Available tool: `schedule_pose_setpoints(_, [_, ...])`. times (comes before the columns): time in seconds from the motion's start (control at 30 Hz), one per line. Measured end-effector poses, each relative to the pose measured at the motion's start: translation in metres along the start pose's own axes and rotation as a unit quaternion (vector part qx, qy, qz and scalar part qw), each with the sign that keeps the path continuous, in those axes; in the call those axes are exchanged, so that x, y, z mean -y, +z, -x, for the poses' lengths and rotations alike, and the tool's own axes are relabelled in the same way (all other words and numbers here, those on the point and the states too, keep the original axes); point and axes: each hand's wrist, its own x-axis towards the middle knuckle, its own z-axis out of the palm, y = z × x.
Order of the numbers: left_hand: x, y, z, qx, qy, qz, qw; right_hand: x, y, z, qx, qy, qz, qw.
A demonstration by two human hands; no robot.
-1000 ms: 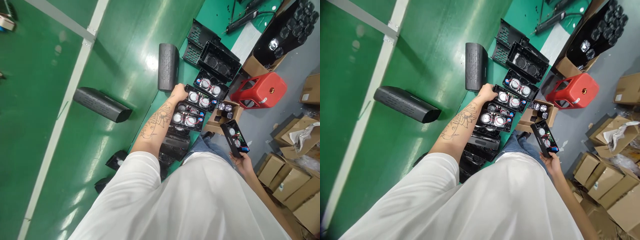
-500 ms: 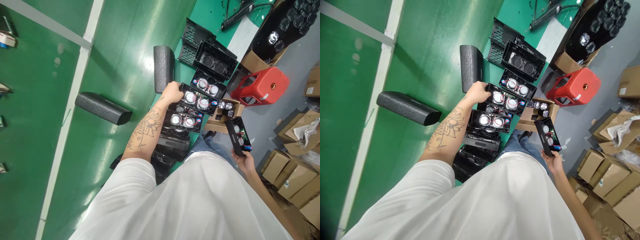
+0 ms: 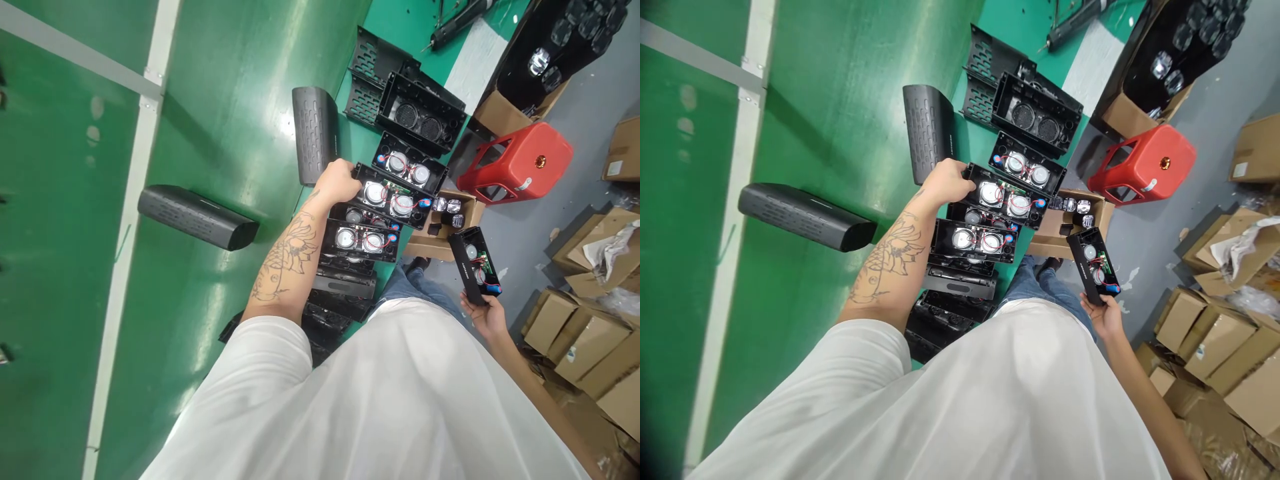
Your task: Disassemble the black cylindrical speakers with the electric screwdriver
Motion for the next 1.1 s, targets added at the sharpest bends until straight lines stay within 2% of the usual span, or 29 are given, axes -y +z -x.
schedule_pose_setpoints(0.2, [0.008,0.008,-0.01,0.004,-0.016,-0.004,1.0,-0.006,0.001,0.005,-0.016,0.006,0.005,1.0])
schedule_pose_setpoints(0.43, [0.009,0.023,-0.024,0.007,-0.017,-0.001,1.0,-0.004,0.008,0.006,-0.023,0.005,0.018,1.0])
schedule_pose_setpoints(0.63, [0.011,0.032,-0.034,-0.002,-0.012,0.021,1.0,0.001,0.015,0.013,-0.01,-0.007,0.033,0.999])
schedule_pose_setpoints(0.73, [0.01,0.031,-0.03,-0.011,-0.002,0.045,0.999,0.005,0.023,0.018,0.017,-0.021,0.052,0.998])
schedule_pose_setpoints(0.83, [0.009,0.031,-0.004,-0.061,0.027,0.069,0.995,0.007,0.041,0.022,0.079,-0.038,0.08,0.993])
schedule_pose_setpoints(0.9, [0.009,0.034,0.029,-0.095,0.069,0.12,0.986,0.005,0.06,0.024,0.136,-0.048,0.103,0.984])
schedule_pose_setpoints(0.93, [0.011,0.036,0.049,-0.097,0.101,0.203,0.969,0.002,0.071,0.025,0.164,-0.052,0.116,0.978])
schedule_pose_setpoints(0.97, [0.014,0.039,0.07,-0.051,0.123,0.299,0.945,-0.001,0.082,0.026,0.192,-0.057,0.13,0.971])
schedule_pose_setpoints(1.03, [0.022,0.045,0.11,0.091,0.114,0.45,0.881,-0.009,0.105,0.027,0.24,-0.067,0.16,0.955])
schedule_pose_setpoints(1.07, [0.027,0.048,0.127,0.123,0.095,0.502,0.851,-0.013,0.116,0.028,0.261,-0.074,0.176,0.946])
schedule_pose_setpoints(1.1, [0.032,0.051,0.142,0.111,0.074,0.54,0.831,-0.016,0.127,0.028,0.279,-0.084,0.192,0.937])
